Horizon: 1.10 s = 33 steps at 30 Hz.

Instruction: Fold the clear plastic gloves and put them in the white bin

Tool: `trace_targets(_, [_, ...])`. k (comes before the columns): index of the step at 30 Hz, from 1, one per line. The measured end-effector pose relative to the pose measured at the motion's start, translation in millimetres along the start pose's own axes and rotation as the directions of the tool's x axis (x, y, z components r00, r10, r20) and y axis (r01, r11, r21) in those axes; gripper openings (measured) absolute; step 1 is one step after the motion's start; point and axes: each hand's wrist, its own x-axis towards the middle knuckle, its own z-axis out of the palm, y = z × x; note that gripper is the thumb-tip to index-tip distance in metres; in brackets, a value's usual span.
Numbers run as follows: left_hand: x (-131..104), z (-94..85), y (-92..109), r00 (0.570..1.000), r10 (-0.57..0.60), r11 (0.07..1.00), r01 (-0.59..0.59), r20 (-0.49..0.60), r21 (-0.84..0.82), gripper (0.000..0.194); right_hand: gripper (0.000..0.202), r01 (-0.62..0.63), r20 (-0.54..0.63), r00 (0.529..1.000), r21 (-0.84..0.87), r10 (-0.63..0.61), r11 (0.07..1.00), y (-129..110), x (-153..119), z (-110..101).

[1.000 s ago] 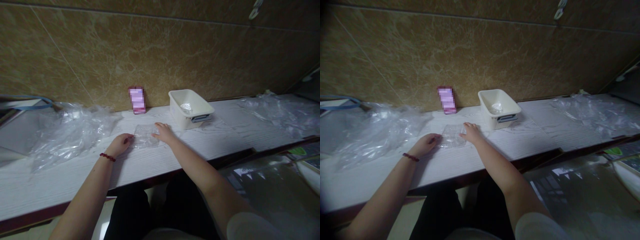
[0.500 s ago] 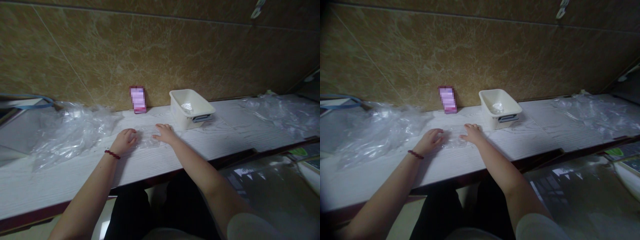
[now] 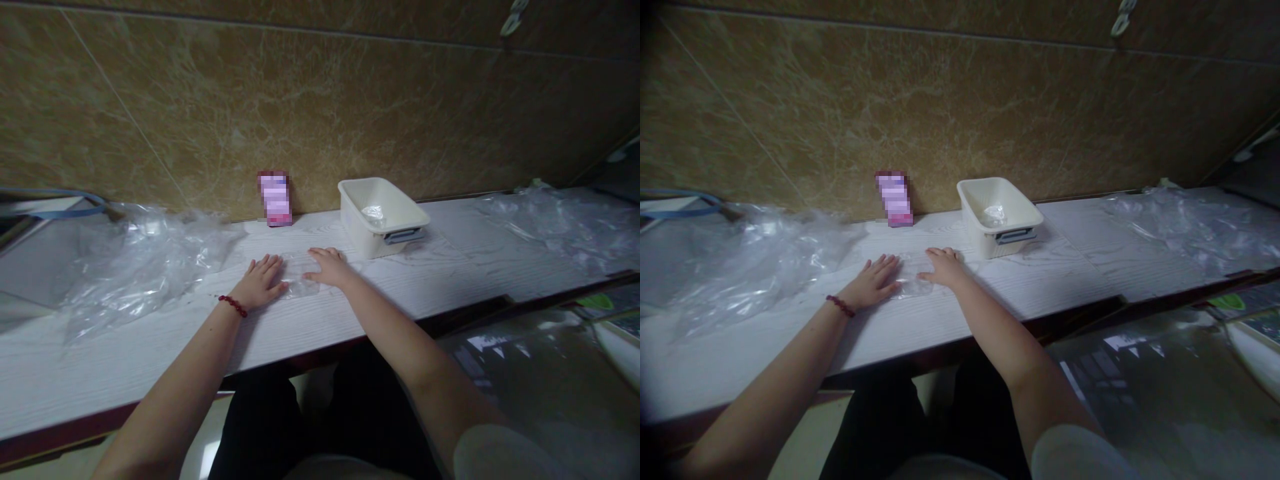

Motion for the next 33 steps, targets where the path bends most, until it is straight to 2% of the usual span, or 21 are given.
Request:
trace_targets(3, [-1, 0.1, 3, 1.000, -0.012, 1.000, 0.011, 0.017, 0.013, 0.069, 0.066, 0.036, -0.126, 0.991, 0.021, -0.033, 0.999, -9, -4, -3])
trace_targets(5, [-2, 0.6, 5, 1.000, -0.012, 1.000, 0.012, 0.010, 0.018, 0.070, 0.054, 0.124, -0.198, 0.973, 0.033, -0.115, 0.992, -19, -7, -2])
trace_targets(7, [-2, 1.5, 5, 1.000, -0.011, 1.000, 0.011, -0.002, 0.021, 0.070, 0.048, 0.213, -0.195, 0.959, 0.029, -0.204, 0.977, -30, -10, 2])
trace_targets(9, [-2, 2.6, 5, 1.000, -0.011, 1.000, 0.012, -0.004, 0.023, 0.071, 0.049, 0.237, -0.152, 0.960, 0.004, -0.234, 0.971, -38, -11, 9])
trace_targets(15, [-5, 4.8, 6, 0.999, -0.040, 0.998, 0.040, 0.001, 0.039, 0.072, 0.065, 0.111, -0.060, 0.991, -0.098, -0.117, 0.989, -37, -13, 25])
trace_targets(20, [-11, 4.2, 3, 0.991, -0.131, 0.988, 0.130, 0.000, 0.078, 0.082, 0.076, -0.023, -0.005, 1.000, -0.108, 0.023, 0.994, -33, -13, 23])
trace_targets(24, [-15, 5.6, -5, 0.974, -0.224, 0.971, 0.220, 0.029, 0.097, 0.092, 0.080, -0.141, 0.025, 0.989, -0.096, 0.144, 0.985, -28, -12, 18])
trace_targets(29, [-18, 2.7, -14, 0.955, -0.292, 0.956, 0.291, 0.056, 0.034, 0.105, 0.082, -0.174, 0.024, 0.984, -0.090, 0.176, 0.981, -25, -12, 18])
trace_targets(31, [-20, -4.5, -17, 0.955, -0.295, 0.952, 0.297, 0.038, -0.070, 0.096, 0.082, -0.170, 0.020, 0.985, -0.088, 0.172, 0.982, -25, -12, 18])
trace_targets(33, [-22, -14.1, -21, 0.953, -0.302, 0.940, 0.299, 0.009, -0.161, 0.076, 0.082, -0.168, 0.024, 0.985, -0.085, 0.171, 0.982, -26, -12, 18])
